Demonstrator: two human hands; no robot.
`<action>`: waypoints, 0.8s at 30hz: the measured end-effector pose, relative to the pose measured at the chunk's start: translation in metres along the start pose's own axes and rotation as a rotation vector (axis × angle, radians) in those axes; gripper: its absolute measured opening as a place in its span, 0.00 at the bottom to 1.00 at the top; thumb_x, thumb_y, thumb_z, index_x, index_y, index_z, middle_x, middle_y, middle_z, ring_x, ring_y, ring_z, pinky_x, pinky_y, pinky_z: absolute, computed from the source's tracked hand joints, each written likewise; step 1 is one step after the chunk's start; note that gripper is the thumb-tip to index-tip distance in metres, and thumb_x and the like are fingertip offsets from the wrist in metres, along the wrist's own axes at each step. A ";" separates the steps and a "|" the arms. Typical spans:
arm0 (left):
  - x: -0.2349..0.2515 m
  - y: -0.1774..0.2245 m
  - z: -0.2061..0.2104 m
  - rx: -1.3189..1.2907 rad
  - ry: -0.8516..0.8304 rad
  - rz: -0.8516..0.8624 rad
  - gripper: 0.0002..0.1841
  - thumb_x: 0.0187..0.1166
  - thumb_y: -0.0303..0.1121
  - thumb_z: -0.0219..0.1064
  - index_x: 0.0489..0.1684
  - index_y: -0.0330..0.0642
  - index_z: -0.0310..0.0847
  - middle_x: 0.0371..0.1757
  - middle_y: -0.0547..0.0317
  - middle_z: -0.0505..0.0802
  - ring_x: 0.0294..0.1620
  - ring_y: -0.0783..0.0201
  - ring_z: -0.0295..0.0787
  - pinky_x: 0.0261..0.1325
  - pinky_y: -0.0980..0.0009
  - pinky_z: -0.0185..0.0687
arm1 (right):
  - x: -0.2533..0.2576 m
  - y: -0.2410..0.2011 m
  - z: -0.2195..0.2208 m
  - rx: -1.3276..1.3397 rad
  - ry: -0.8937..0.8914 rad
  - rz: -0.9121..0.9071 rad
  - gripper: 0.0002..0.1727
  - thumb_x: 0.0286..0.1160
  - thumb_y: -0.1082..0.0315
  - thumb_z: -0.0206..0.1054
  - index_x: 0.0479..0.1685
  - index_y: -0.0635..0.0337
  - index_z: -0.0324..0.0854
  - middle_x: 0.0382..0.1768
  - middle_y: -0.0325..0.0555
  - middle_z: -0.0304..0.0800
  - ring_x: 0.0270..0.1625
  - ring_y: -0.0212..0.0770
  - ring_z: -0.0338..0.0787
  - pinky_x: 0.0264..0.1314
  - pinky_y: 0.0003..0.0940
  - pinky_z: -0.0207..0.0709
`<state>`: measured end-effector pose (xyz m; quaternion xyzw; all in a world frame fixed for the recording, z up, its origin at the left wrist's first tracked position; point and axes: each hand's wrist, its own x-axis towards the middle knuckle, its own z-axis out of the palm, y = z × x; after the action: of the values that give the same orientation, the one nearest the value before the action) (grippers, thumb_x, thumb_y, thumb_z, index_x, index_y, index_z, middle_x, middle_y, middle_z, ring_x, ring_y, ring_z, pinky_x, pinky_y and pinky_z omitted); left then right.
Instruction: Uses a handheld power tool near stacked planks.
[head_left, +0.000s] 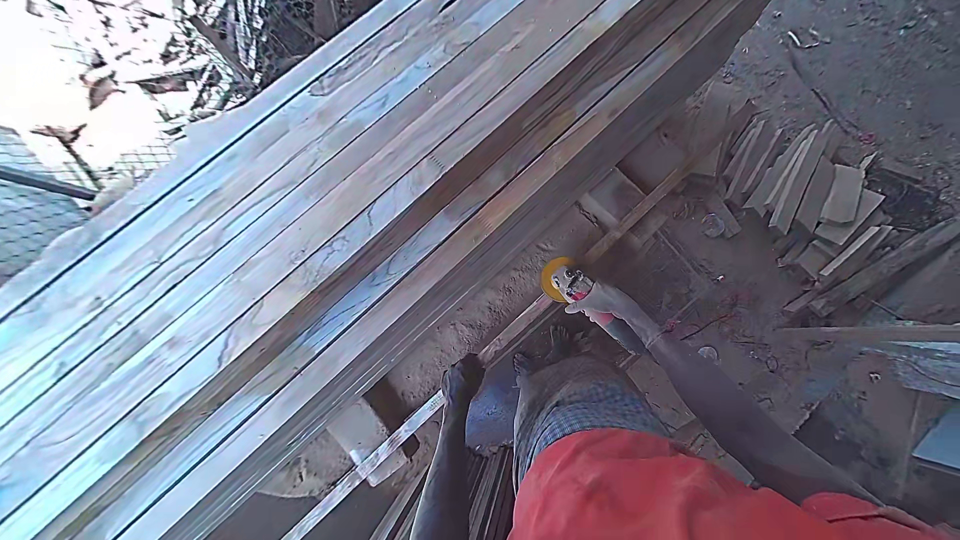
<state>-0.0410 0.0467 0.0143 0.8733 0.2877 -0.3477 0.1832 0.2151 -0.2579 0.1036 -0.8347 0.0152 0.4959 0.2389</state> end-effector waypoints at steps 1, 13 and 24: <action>-0.001 0.001 -0.002 -0.001 -0.005 0.000 0.21 0.76 0.49 0.69 0.63 0.52 0.87 0.57 0.45 0.95 0.61 0.41 0.92 0.61 0.34 0.82 | -0.003 -0.012 0.017 -0.114 -0.029 -0.018 0.43 0.48 0.34 0.84 0.60 0.56 0.83 0.41 0.48 0.91 0.37 0.42 0.90 0.49 0.48 0.85; 0.006 0.010 0.000 0.043 -0.025 -0.061 0.20 0.76 0.48 0.71 0.66 0.59 0.87 0.58 0.48 0.95 0.62 0.42 0.92 0.61 0.34 0.83 | 0.004 0.007 -0.030 0.039 0.047 0.052 0.39 0.53 0.34 0.82 0.55 0.55 0.85 0.34 0.44 0.89 0.32 0.37 0.87 0.44 0.41 0.83; 0.018 0.016 0.008 0.035 -0.074 -0.172 0.23 0.72 0.42 0.78 0.66 0.47 0.87 0.60 0.42 0.94 0.67 0.38 0.88 0.69 0.29 0.74 | 0.038 0.097 -0.304 0.562 0.327 0.148 0.32 0.60 0.46 0.83 0.58 0.56 0.82 0.32 0.46 0.89 0.28 0.40 0.88 0.35 0.38 0.86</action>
<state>-0.0243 0.0370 -0.0018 0.8350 0.3487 -0.3991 0.1480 0.4585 -0.4619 0.1546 -0.8013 0.2500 0.3478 0.4176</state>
